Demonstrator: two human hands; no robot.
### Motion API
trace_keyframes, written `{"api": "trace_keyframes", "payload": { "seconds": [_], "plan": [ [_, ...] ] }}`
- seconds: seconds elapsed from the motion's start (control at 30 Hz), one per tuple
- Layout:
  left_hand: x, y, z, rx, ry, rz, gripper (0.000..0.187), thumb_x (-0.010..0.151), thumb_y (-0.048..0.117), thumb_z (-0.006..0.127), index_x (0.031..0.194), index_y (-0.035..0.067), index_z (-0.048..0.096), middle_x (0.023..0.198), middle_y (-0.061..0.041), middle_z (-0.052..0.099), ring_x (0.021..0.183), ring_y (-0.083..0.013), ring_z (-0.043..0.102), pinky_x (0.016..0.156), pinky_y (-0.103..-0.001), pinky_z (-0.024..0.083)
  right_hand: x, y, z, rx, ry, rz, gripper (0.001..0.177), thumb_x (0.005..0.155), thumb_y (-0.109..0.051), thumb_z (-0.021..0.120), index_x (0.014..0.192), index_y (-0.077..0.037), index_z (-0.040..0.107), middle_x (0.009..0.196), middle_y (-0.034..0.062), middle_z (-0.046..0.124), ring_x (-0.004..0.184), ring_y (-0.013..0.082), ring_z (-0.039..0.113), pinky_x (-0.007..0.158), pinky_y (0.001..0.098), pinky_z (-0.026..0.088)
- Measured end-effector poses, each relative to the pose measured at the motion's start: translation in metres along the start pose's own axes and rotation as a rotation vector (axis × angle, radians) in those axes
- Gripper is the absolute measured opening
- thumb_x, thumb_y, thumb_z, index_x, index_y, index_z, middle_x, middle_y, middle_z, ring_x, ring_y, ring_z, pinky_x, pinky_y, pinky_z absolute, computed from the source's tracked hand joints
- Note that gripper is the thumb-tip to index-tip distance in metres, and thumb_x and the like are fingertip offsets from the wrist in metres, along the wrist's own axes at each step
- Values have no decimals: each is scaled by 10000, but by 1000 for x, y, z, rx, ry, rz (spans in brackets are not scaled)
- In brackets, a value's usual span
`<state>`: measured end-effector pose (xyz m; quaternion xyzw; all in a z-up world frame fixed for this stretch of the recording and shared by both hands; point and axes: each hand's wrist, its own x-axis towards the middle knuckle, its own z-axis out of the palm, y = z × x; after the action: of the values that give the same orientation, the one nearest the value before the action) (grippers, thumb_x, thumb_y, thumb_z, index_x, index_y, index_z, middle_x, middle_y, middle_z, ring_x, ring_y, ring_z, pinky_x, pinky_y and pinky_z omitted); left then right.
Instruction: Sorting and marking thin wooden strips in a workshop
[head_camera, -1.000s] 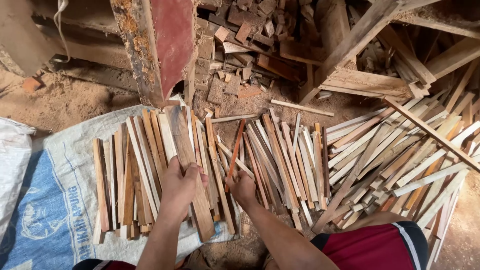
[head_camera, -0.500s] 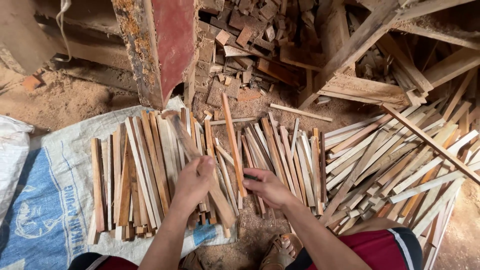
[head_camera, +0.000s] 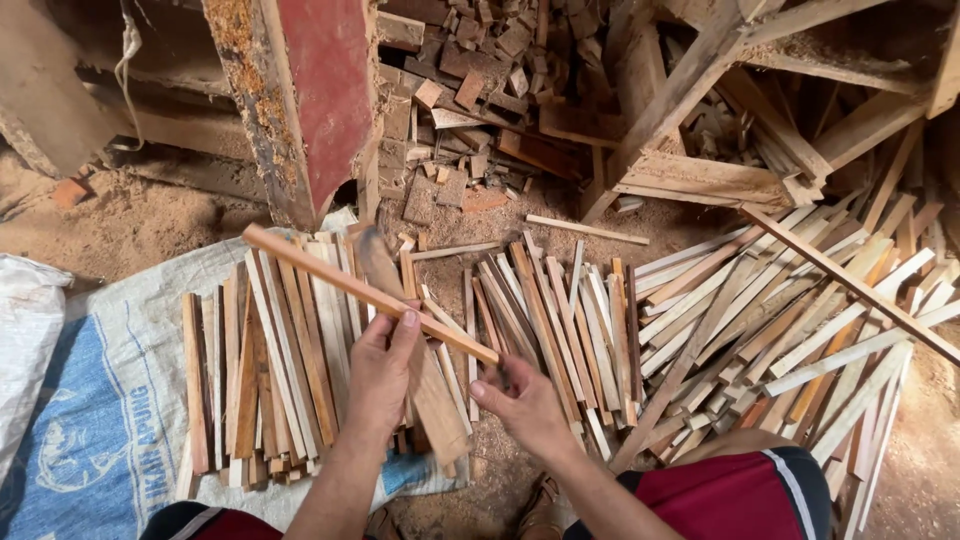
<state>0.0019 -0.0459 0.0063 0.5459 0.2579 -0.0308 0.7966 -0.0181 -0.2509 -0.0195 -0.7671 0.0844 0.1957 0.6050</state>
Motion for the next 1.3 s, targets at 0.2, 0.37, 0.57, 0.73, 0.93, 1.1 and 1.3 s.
{"api": "trace_keyframes", "payload": {
  "seconds": [0.2, 0.37, 0.57, 0.73, 0.93, 1.1, 1.3],
  "plan": [
    [-1, -26, 6, -54, -35, 350, 213, 914, 104, 700, 1087, -18, 719, 1026, -127, 744, 796, -156, 650, 689, -261, 581, -19, -26, 16, 389, -287, 178, 417, 869, -134, 733, 1208, 97, 663, 912, 209, 680, 736, 271, 693, 649, 347, 613],
    [-3, -31, 15, 75, 26, 329, 265, 877, 170, 730, 1112, 50, 751, 1128, -68, 593, 988, -186, 558, 864, -331, 595, -15, -19, 30, 46, -185, 204, 517, 887, -120, 729, 1356, 28, 570, 868, 135, 710, 679, 192, 698, 609, 284, 624],
    [-5, 12, -9, 6, 101, 239, 206, 899, 133, 688, 1064, 9, 688, 1221, -141, 598, 1146, -284, 616, 1025, -456, 549, 9, 27, 19, 386, 176, 300, 499, 839, -193, 793, 1238, 73, 652, 731, 112, 642, 403, 123, 445, 298, 231, 354],
    [-10, 20, -9, -112, 81, 53, 201, 912, -12, 684, 1100, -75, 648, 1024, -241, 693, 1003, -343, 753, 874, -411, 667, 8, 12, 3, 221, 265, 81, 603, 888, -98, 746, 1457, -74, 547, 627, 72, 628, 465, 169, 561, 310, 271, 398],
    [-17, 13, 6, -94, -71, -48, 280, 893, -27, 669, 1164, -80, 619, 1073, -252, 678, 1086, -365, 736, 917, -443, 664, 14, 13, -3, -134, 221, -239, 807, 794, -261, 786, 1455, 25, 423, 1182, 248, 660, 642, 225, 731, 426, 320, 644],
    [-8, 20, -8, -212, -194, -163, 596, 884, -49, 623, 1464, 69, 556, 1128, -287, 721, 1057, -357, 707, 810, -422, 637, 21, 25, -7, -166, 253, -210, 821, 759, -305, 820, 1432, 10, 469, 1502, 239, 481, 1423, 358, 470, 1090, 560, 468],
    [-3, 8, -8, -232, -241, -231, 324, 885, -66, 627, 1208, -56, 611, 1206, -295, 627, 1051, -422, 681, 948, -501, 613, 23, 33, -13, -276, 224, -634, 656, 812, -136, 787, 1391, 20, 519, 1134, 233, 691, 897, 324, 774, 746, 440, 723]
  ]
}}
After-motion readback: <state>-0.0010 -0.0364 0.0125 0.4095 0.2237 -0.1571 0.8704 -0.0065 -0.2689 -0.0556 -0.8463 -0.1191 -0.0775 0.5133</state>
